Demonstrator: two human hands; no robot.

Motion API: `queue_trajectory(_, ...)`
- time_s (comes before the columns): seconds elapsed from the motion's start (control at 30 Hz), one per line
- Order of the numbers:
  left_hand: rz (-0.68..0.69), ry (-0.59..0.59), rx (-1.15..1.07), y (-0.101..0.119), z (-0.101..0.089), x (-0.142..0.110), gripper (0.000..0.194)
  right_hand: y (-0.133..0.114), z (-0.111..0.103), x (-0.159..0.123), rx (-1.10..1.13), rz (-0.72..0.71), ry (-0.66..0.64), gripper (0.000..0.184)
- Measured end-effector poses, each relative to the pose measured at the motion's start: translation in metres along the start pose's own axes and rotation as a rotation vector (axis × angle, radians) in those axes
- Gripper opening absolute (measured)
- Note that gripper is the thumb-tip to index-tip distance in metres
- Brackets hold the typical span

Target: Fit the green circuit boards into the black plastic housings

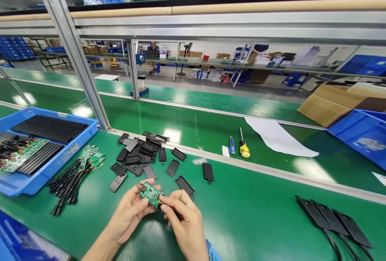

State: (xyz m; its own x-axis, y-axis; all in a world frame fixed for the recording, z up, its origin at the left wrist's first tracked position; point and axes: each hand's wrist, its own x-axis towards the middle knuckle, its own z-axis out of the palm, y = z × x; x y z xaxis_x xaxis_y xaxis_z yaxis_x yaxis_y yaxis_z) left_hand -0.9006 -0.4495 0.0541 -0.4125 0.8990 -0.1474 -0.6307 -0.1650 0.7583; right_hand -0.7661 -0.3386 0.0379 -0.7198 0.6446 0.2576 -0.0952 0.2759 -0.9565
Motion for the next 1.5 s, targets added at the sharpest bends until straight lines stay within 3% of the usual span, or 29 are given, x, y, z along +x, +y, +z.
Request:
queue_trajectory(0.17, 0.022, 0.045, 0.055, -0.007, 0.004, 0.002, 0.045, 0.000, 0.005, 0.001, -0.279, -0.251, 0.033, 0.019)
queue_trajectory(0.3, 0.053, 0.200, 0.125, -0.017, 0.002, 0.007, 0.038, 0.000, 0.012, 0.000, -0.420, -0.334, 0.000, 0.020)
queue_trajectory(0.4, 0.084, 0.262, 0.167, -0.023, -0.001, 0.012, 0.039, 0.004, 0.015, -0.001, -0.420, -0.259, -0.035, 0.019)
queue_trajectory(0.5, 0.124, 0.283, 0.198, -0.023, -0.003, 0.016, 0.040, 0.011, 0.014, 0.001, -0.353, -0.044, -0.047, 0.011)
queue_trajectory(0.63, 0.167, 0.264, 0.262, -0.023, -0.005, 0.019, 0.038, 0.018, 0.012, 0.005, -0.300, 0.182, -0.173, 0.029)
queue_trajectory(0.8, 0.176, 0.243, 0.350, -0.025, -0.005, 0.019, 0.038, 0.025, 0.014, 0.006, -0.024, 0.315, -0.160, 0.037)
queue_trajectory(0.97, 0.120, 0.236, 0.262, -0.025, -0.003, 0.018, 0.041, 0.030, 0.017, 0.007, 0.101, 0.410, -0.157, 0.042)
queue_trajectory(1.1, 0.139, 0.242, 0.297, -0.025, -0.001, 0.016, 0.039, 0.035, 0.017, 0.007, 0.099, 0.449, -0.168, 0.045)
queue_trajectory(1.3, 0.240, 0.256, 0.574, -0.025, -0.002, 0.015, 0.029, 0.037, 0.020, 0.009, -0.046, 0.379, -0.072, 0.040)
queue_trajectory(1.5, 0.273, 0.251, 0.691, -0.021, 0.000, 0.015, 0.026, 0.034, 0.020, 0.012, -0.131, 0.316, -0.038, 0.037)
